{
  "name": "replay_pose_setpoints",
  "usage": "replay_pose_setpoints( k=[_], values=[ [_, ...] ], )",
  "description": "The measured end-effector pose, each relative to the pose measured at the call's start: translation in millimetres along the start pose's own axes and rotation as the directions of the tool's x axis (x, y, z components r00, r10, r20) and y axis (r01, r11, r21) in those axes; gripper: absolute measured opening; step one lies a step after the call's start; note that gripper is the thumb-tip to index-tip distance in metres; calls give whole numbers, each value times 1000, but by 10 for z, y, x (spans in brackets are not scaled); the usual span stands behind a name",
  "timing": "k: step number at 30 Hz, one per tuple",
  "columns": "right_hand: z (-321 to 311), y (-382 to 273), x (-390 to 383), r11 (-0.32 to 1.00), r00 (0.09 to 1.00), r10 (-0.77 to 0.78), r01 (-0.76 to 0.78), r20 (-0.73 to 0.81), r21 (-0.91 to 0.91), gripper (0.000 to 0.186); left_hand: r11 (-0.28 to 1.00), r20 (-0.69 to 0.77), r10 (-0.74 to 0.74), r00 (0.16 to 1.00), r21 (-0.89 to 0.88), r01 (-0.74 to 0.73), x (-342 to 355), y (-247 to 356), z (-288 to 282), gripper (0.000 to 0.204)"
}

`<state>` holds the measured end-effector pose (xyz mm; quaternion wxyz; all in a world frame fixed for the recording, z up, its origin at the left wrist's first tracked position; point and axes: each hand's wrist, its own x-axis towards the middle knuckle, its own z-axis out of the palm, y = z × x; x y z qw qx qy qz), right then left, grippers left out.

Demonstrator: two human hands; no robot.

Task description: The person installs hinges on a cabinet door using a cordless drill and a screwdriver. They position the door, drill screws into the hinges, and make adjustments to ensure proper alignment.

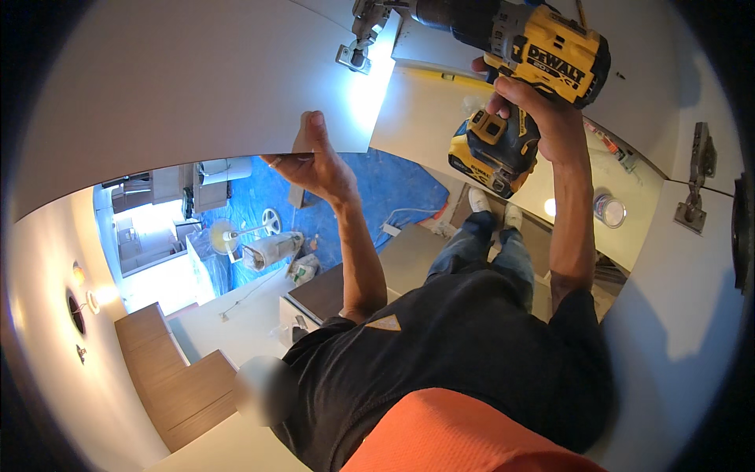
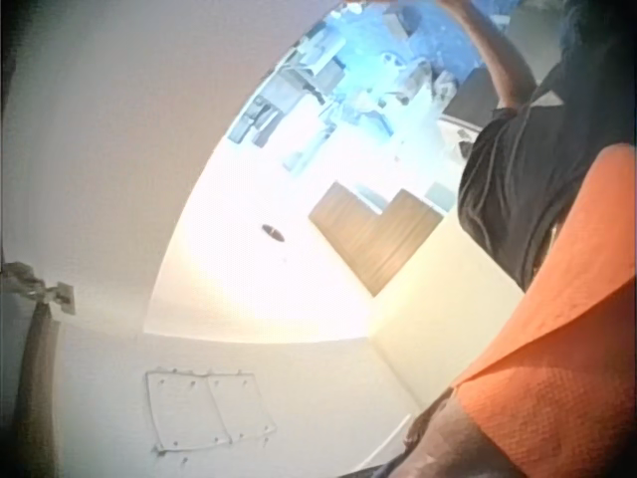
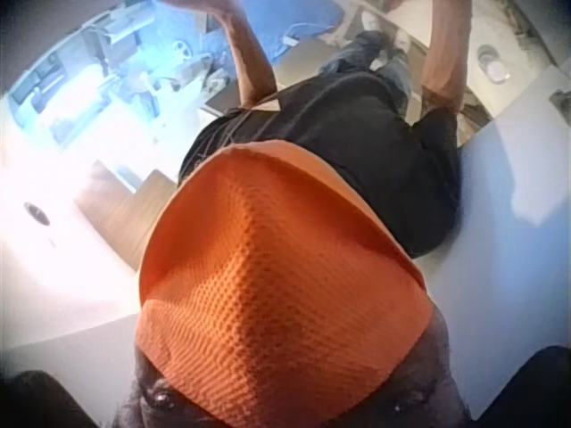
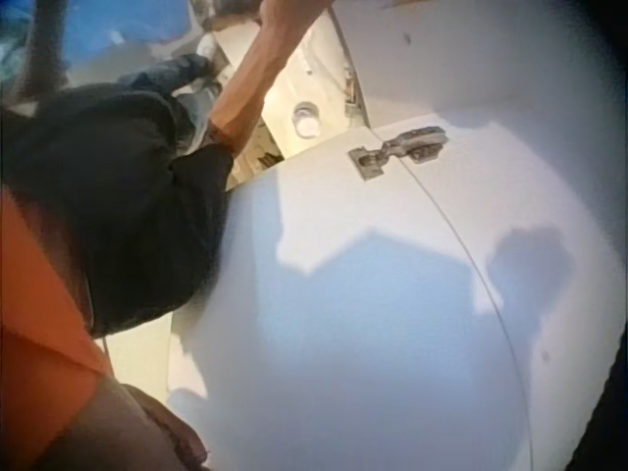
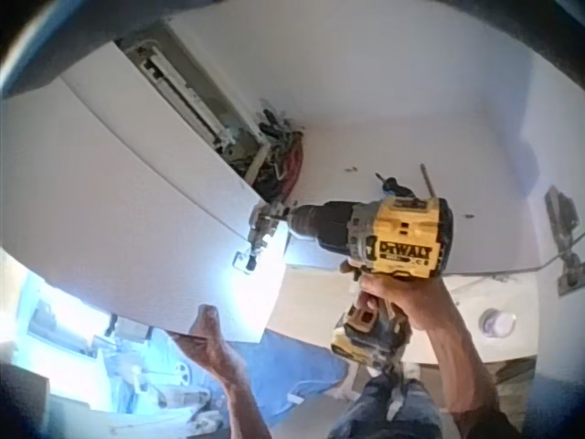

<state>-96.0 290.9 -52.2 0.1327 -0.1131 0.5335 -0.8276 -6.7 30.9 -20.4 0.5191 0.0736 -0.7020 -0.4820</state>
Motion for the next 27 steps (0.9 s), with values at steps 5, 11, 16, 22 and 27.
replay_pose_setpoints(
  k=[5, 11, 16, 22, 27],
  values=[
    [-15, 61, 87, 1000, 999, -14, 13, 32, 10, 27, 997, -29, -4, 1000, -81, 1, -6, 23, 30, 71],
    [-62, 62, 136, 995, 997, -51, 56, 61, -85, 26, 999, -49, -32, 998, -38, 30, -37, 15, 24, 74],
    [-98, 81, 182, 990, 995, -49, 60, 83, -131, 28, 998, -87, 26, 996, 56, -21, -39, -40, 31, 74],
    [-109, 92, 255, 993, 990, -59, 71, 126, -96, 30, 995, -110, 21, 994, 95, -11, -29, -54, 4, 75],
    [-99, 72, 277, 994, 990, -39, 51, 136, -91, 29, 997, -122, 9, 992, 79, 0, -26, -47, -5, 78]
  ],
)
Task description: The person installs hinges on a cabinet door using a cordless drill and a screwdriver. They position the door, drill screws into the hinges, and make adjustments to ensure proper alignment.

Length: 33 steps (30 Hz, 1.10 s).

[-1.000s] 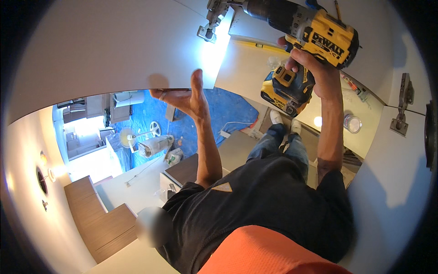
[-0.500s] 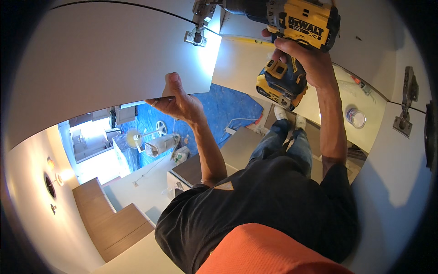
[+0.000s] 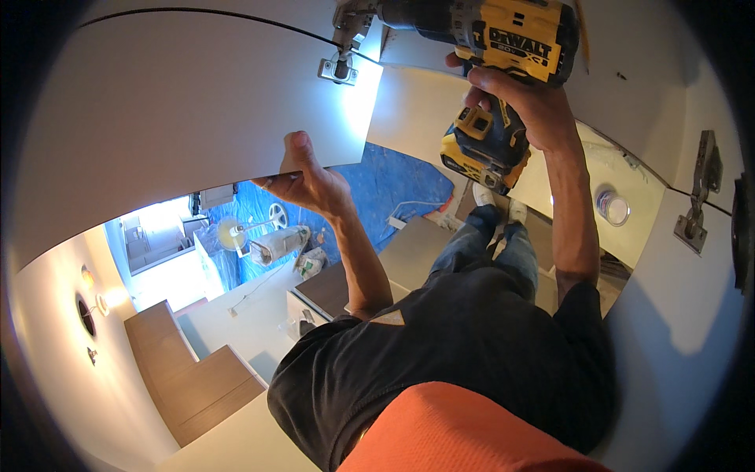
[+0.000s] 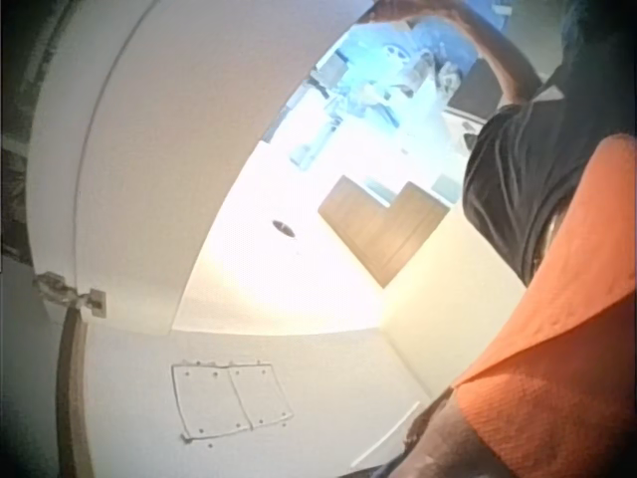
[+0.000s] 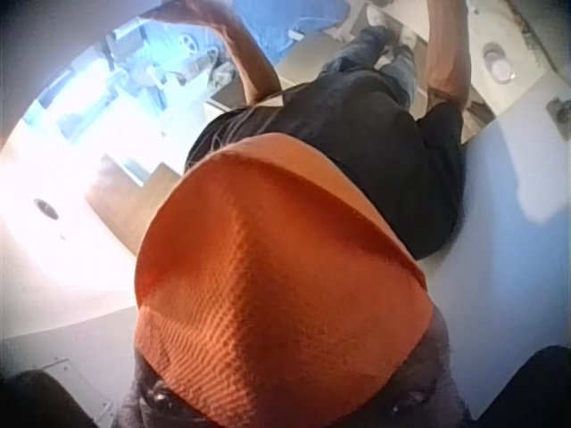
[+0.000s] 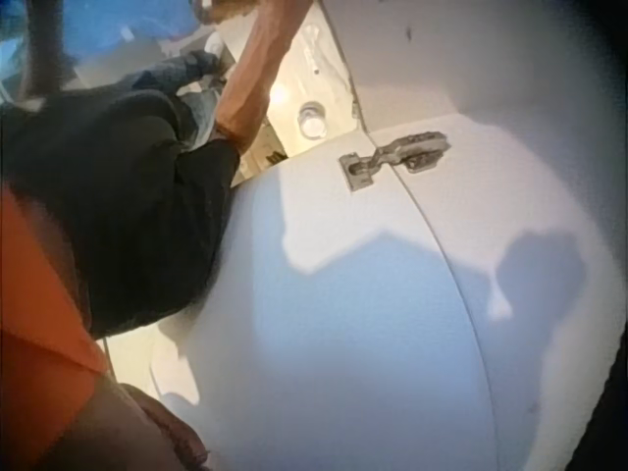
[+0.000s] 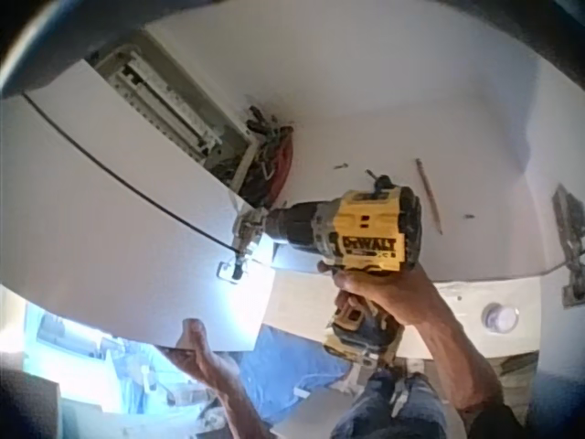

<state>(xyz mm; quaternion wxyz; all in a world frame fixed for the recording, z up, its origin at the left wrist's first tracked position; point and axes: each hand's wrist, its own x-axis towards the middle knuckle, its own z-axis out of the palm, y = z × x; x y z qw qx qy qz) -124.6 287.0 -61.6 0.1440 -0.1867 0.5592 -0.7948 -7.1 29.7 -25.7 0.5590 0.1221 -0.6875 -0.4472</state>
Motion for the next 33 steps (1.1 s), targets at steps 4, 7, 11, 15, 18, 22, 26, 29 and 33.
replay_pose_setpoints(
  k=[4, 7, 11, 15, 18, 22, 26, 29, 33],
  values=[
    [-12, -7, 10, 1000, 1000, 8, -8, 10, -14, 28, 1000, 3, -13, 1000, -12, 14, -2, 12, 2, 80],
    [-13, -5, 19, 1000, 1000, 12, -12, 17, -24, 27, 999, -4, -30, 1000, -36, 29, -15, 15, 6, 82],
    [-22, -11, 25, 1000, 1000, 8, -8, 27, -27, 28, 997, -2, -45, 999, -62, 45, -32, 6, 0, 83],
    [-51, -23, 50, 998, 998, 55, -55, 27, -7, 29, 998, -10, -44, 999, -35, 43, -30, -1, -20, 83],
    [-71, -16, 86, 998, 997, 65, -66, 48, 19, 30, 999, 14, -28, 1000, -41, 28, -12, 2, -29, 82],
    [-96, -8, 115, 994, 992, 95, -99, 87, 46, 28, 999, 6, -40, 999, -14, 40, -9, 30, -36, 82],
    [-126, -16, 148, 991, 987, 131, -130, 90, -15, 26, 998, 8, -43, 999, -41, 43, -4, 53, -10, 84],
    [-128, -23, 142, 992, 987, 122, -121, 103, -15, 27, 993, 19, -77, 997, -91, 79, -34, 85, -7, 83],
    [-114, -19, 124, 994, 991, 104, -103, 84, -18, 26, 994, 13, -83, 996, -71, 84, -45, 91, -3, 84]
  ],
)
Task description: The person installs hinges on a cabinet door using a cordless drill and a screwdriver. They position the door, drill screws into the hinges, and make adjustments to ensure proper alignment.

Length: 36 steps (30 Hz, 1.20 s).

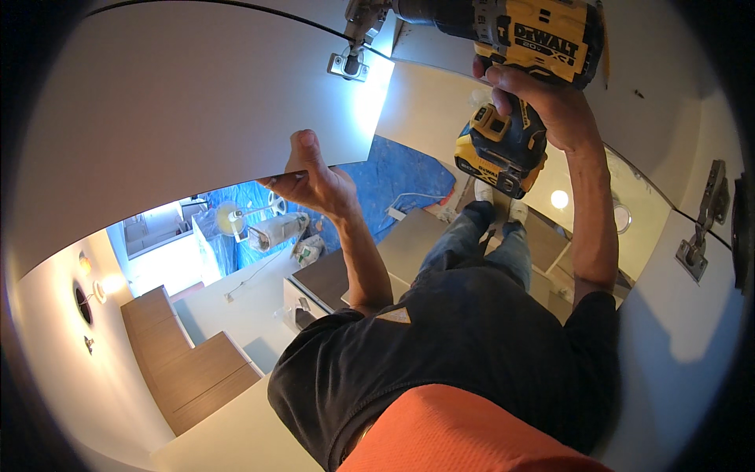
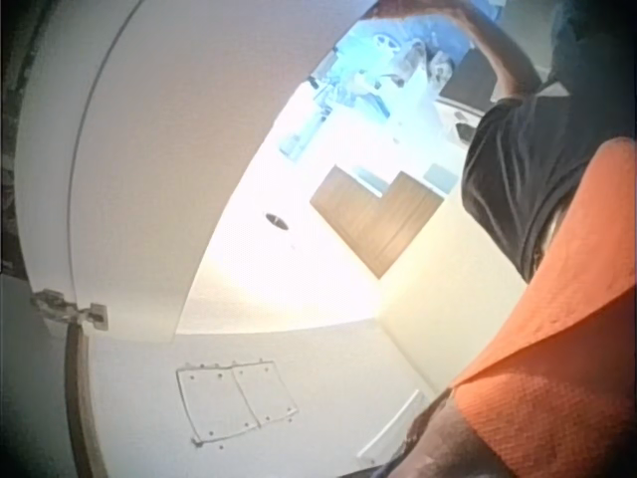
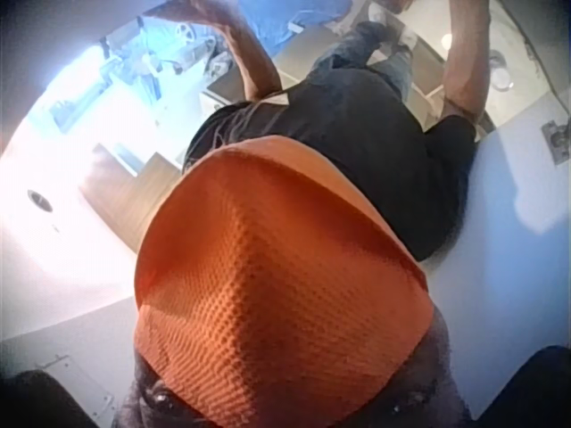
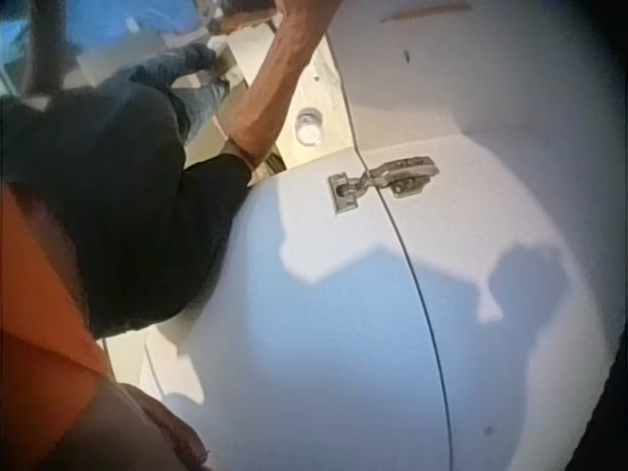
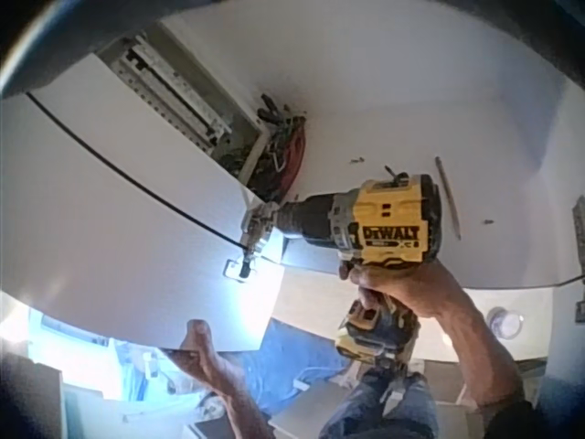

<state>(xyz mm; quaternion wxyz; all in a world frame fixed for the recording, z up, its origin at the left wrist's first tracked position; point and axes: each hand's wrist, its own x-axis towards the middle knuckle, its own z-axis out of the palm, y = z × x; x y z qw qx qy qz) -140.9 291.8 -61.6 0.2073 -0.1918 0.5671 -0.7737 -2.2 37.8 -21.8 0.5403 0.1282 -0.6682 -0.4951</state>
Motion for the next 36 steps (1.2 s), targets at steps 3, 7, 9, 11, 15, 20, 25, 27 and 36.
replay_pose_setpoints(
  k=[3, 7, 9, 11, 15, 20, 25, 27, 36],
  values=[
    [-4, 15, -2, 1000, 1000, -11, 11, -7, 18, 25, 1000, 10, 20, 1000, 2, -20, 6, -22, 10, 84],
    [-19, 40, 0, 1000, 1000, -6, 6, 2, -14, 25, 999, 13, 31, 999, 24, -31, -14, -34, 8, 82],
    [-20, 44, -2, 999, 1000, -5, 4, -10, -44, 25, 1000, 10, 17, 1000, 3, -17, -29, -31, 6, 81],
    [-14, 42, -4, 998, 1000, 5, -6, -18, -66, 26, 1000, 2, 10, 1000, -6, -10, -35, -29, 8, 81],
    [10, 17, -1, 999, 999, 35, -36, -38, -28, 26, 1000, 15, 18, 1000, -18, -18, 6, -24, -5, 81],
    [15, -20, 6, 999, 999, 25, -24, -31, 21, 28, 999, 15, 21, 1000, -27, -20, 34, -33, -21, 81],
    [-1, -10, 15, 999, 1000, 6, -6, -7, 50, 29, 998, -4, 42, 999, 44, -42, 49, -58, -22, 85],
    [-5, 1, 15, 999, 1000, -1, 2, -6, 37, 29, 998, -3, 38, 999, 50, -37, 44, -55, -23, 85],
    [-6, 17, 6, 999, 999, 33, -33, -30, -9, 28, 996, -27, 57, 998, 65, -55, 39, -63, -19, 83]
  ],
)
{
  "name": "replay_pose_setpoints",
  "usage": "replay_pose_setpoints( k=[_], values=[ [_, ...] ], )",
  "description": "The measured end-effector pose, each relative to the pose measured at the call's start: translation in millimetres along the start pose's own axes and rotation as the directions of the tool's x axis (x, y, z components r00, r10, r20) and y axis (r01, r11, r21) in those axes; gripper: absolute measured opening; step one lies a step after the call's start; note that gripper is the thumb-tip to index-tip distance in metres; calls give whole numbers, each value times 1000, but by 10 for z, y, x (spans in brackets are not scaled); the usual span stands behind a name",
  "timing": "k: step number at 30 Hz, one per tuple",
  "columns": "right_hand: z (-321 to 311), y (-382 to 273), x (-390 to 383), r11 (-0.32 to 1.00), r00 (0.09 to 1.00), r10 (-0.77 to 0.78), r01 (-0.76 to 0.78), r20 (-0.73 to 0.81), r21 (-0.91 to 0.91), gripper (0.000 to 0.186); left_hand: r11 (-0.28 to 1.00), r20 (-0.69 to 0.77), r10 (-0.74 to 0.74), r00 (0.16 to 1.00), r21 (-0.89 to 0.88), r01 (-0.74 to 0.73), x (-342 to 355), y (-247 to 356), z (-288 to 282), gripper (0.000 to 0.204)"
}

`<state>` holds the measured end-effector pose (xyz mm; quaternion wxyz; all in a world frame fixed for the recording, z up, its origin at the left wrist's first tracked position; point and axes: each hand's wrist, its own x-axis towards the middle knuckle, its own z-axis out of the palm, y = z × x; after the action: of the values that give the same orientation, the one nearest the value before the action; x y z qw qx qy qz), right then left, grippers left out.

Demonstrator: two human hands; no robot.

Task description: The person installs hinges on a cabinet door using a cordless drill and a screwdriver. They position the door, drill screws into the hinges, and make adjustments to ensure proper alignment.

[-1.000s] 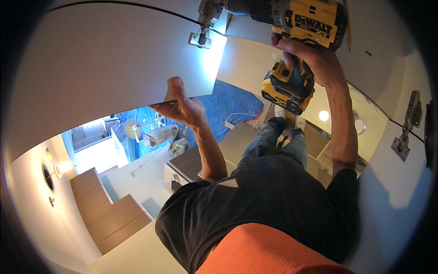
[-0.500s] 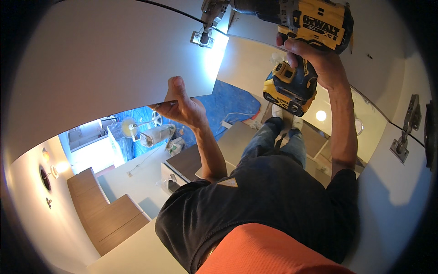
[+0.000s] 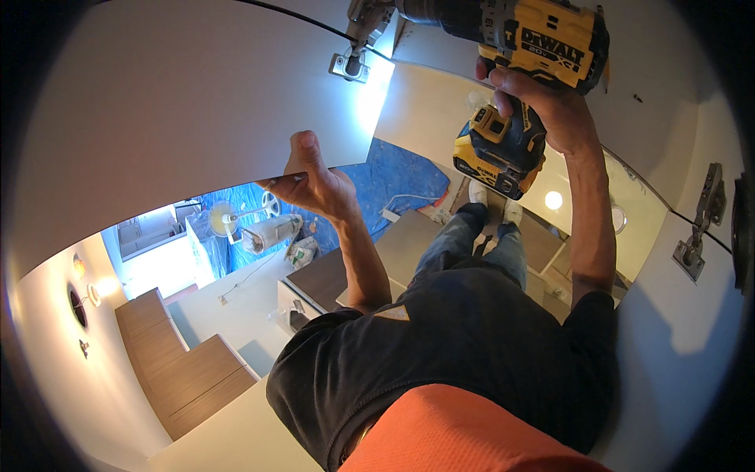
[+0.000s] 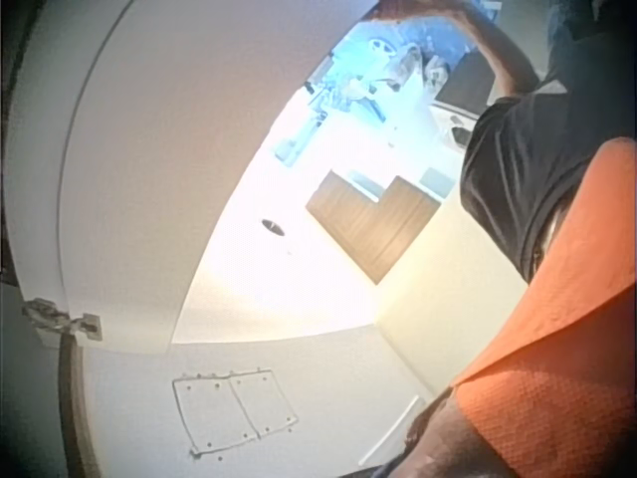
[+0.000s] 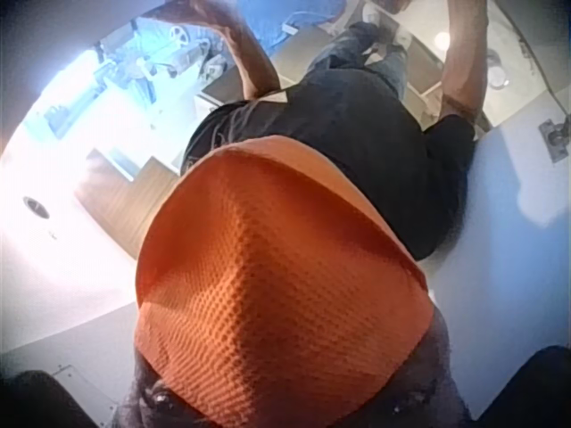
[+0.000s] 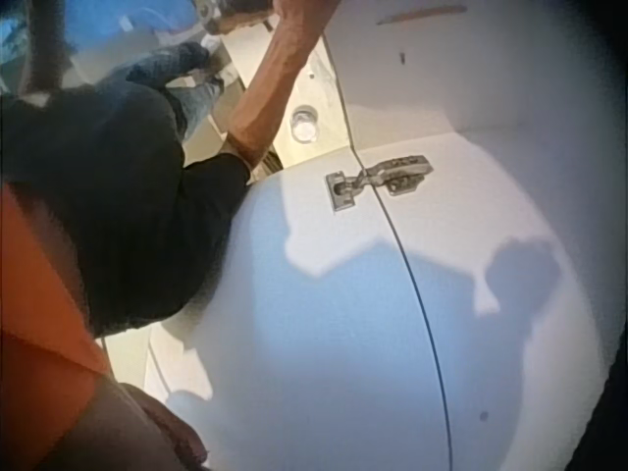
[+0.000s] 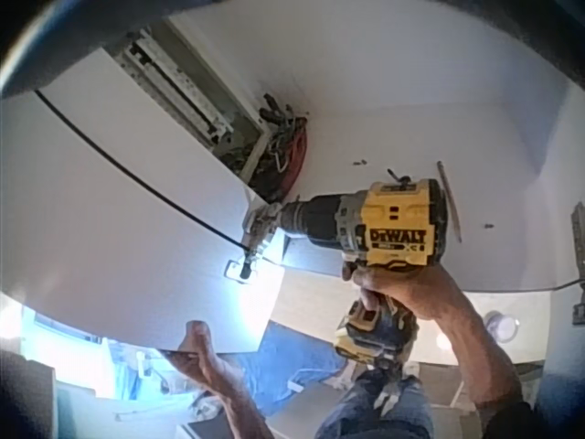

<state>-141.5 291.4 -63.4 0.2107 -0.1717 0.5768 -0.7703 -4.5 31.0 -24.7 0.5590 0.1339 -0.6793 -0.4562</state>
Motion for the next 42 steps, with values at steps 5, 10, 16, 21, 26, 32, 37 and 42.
replay_pose_setpoints(
  k=[5, 10, 16, 21, 26, 32, 37, 42],
  values=[
    [6, -17, 5, 999, 1000, -4, 4, 4, -35, 28, 1000, 0, -7, 1000, 16, 7, 5, 16, -12, 83],
    [19, -53, -5, 1000, 1000, 3, -3, 2, 16, 28, 998, 23, -59, 998, -37, 59, -18, 48, -5, 82],
    [33, -90, 1, 999, 1000, 18, -18, -11, -42, 27, 997, 7, -62, 998, -49, 62, -7, 67, 8, 79],
    [18, -64, -1, 1000, 1000, 1, -1, 4, -20, 27, 995, 17, -51, 999, -87, 52, -18, 51, 17, 78],
    [20, -32, -7, 1000, 1000, 5, -5, 8, -10, 26, 998, 17, -11, 1000, -58, 12, -24, 35, 25, 75],
    [29, -65, -35, 998, 999, 39, -39, -14, -52, 27, 996, 34, -38, 999, -77, 40, -23, 35, 24, 75],
    [57, -65, -21, 1000, 1000, -12, 12, 4, -28, 28, 1000, -5, -20, 1000, -5, 20, -7, 21, 41, 79],
    [18, -25, -14, 998, 1000, 16, -17, 7, 55, 29, 1000, -19, -23, 1000, 13, 23, -4, 8, 44, 80]
  ],
)
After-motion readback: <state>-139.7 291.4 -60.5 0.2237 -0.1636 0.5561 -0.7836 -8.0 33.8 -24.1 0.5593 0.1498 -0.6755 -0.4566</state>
